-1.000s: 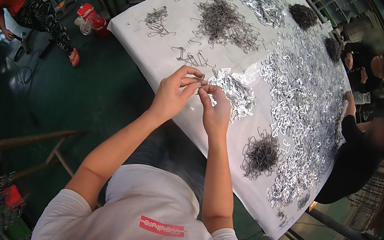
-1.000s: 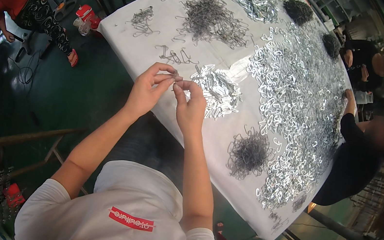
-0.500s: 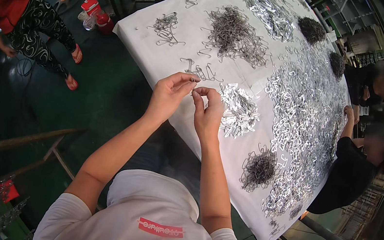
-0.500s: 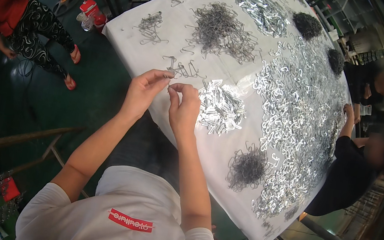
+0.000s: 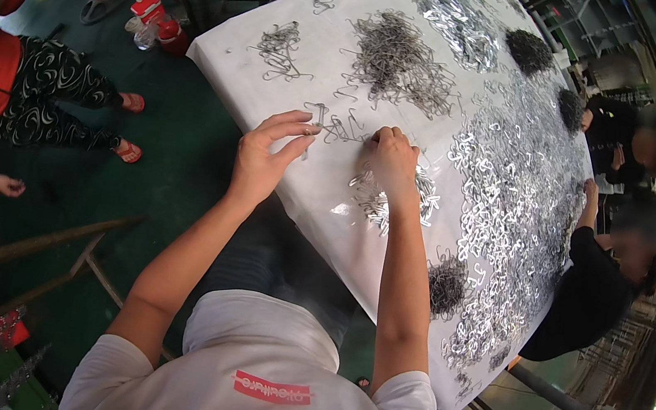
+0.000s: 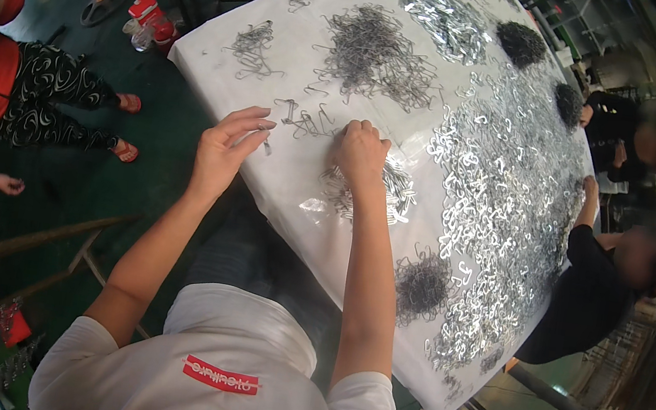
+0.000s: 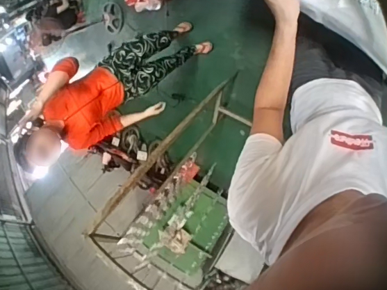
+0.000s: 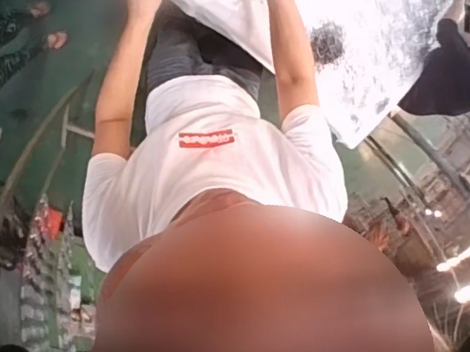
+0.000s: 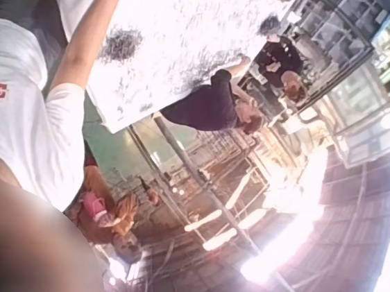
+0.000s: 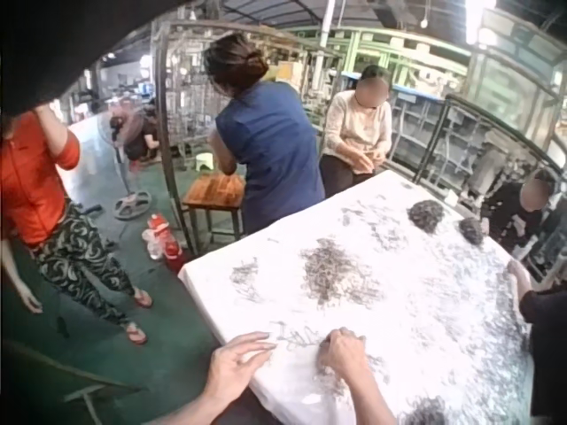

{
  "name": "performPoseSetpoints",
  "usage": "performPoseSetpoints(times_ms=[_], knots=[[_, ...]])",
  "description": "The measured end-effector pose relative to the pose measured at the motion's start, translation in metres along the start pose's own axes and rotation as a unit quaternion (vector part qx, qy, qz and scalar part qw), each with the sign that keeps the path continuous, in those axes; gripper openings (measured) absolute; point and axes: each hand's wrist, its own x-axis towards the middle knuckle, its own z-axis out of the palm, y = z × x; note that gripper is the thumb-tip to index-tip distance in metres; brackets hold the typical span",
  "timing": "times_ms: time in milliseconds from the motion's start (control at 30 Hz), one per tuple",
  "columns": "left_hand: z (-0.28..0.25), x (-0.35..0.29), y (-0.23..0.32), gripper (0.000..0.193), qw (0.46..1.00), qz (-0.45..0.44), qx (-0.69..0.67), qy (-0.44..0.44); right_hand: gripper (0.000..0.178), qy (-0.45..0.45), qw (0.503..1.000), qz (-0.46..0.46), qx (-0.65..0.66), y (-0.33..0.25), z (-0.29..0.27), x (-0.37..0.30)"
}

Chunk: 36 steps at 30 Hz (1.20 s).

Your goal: The person sits at a table and repeatedly picks up small metal hooks and S-shaped clips, linking them together by hand. The person then hangs the assembled chains onto a nearby metal rack. The process is repeated continuously with other workers visible in the background.

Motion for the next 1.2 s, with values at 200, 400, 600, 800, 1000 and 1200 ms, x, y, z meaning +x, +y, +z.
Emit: performPoseSetpoints(times_ms=[200, 400, 600, 800, 1000, 1200], knots=[[-0.004, -0.012, -0.004, 0.017, 1.000, -0.002, -0.008, -0.023, 0.017, 0.051, 0.982, 0.181, -0.024, 0.071, -0.091, -0.111], [-0.008, -0.021, 0.003, 0.018, 0.999, -0.025, -0.024, -0.042, 0.014, 0.002, 0.955, 0.296, 0.016, 0.089, -0.125, -0.162], [-0.009, -0.028, 0.013, 0.018, 0.999, 0.021, 0.007, -0.032, 0.017, 0.021, 0.986, 0.052, 0.156, 0.019, -0.023, -0.025], [-0.011, -0.035, 0.020, 0.018, 0.999, 0.006, -0.011, -0.046, 0.020, -0.073, 0.995, 0.060, 0.013, -0.031, 0.018, 0.053], [-0.007, -0.036, 0.022, 0.018, 0.997, 0.031, 0.021, -0.063, 0.023, -0.078, 0.984, 0.061, 0.151, -0.006, 0.005, 0.029], [0.008, -0.045, 0.028, 0.020, 0.995, 0.024, 0.050, -0.084, 0.013, -0.084, 0.811, 0.152, 0.559, -0.021, -0.053, -0.065]])
